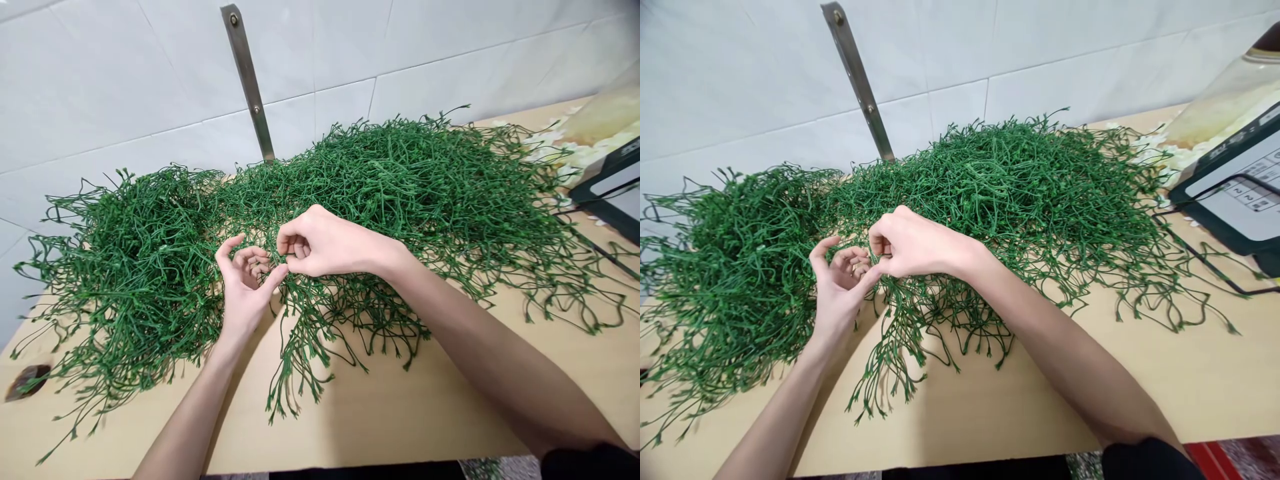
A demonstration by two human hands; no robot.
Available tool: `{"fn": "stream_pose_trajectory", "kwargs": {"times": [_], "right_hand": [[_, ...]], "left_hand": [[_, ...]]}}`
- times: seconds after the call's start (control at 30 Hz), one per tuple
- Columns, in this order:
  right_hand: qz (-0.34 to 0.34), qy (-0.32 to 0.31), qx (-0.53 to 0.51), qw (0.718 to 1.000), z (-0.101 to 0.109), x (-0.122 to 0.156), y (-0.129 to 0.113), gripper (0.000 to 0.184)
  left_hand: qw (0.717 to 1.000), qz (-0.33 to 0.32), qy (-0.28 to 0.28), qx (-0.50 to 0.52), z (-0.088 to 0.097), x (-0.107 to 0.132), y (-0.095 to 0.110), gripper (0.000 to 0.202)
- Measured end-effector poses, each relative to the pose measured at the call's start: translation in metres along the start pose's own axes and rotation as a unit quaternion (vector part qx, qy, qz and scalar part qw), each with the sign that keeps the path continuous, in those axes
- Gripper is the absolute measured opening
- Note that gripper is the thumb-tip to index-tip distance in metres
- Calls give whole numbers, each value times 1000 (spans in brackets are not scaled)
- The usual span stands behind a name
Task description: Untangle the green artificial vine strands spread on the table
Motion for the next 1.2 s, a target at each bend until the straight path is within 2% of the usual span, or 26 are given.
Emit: {"fn": "stream_pose_trajectory", "kwargs": {"times": [0.07,0.17,0.2,0.4,0.57,0.8,1.03,1.2], "right_hand": [[-5,10,-36,999,2,0,2,7],[-7,16,-81,997,3,-1,5,9],[-7,15,-90,996,2,-1,5,9],[-13,-3,-99,995,-2,-1,6,7],[-46,-30,-74,996,-8,0,12,9],[-60,-79,-36,994,-20,0,11,25],[-42,-19,-64,997,-23,-5,8,29],[-29,-10,-107,994,-26,-7,7,25]], "left_hand": [[1000,20,6,12,3,0,-5,60],[996,84,-24,-18,0,1,-17,28],[994,98,-33,-26,-1,1,-19,25],[995,99,-25,-19,-2,2,-17,29],[995,90,-16,-44,-6,3,-10,31],[995,69,-27,-65,-9,4,-5,27],[992,108,-66,-22,-19,9,-10,35],[986,147,-72,20,-18,8,-16,42]]}}
Point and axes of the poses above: each hand's wrist, its own x-axis away from the middle knuckle, its own z-axis out of the back of the hand, y = z × x, the point moved 9 cm from there along -x, towards the middle knuckle, and after that the axes turned 13 degrees about x, right-handed, at the moved point
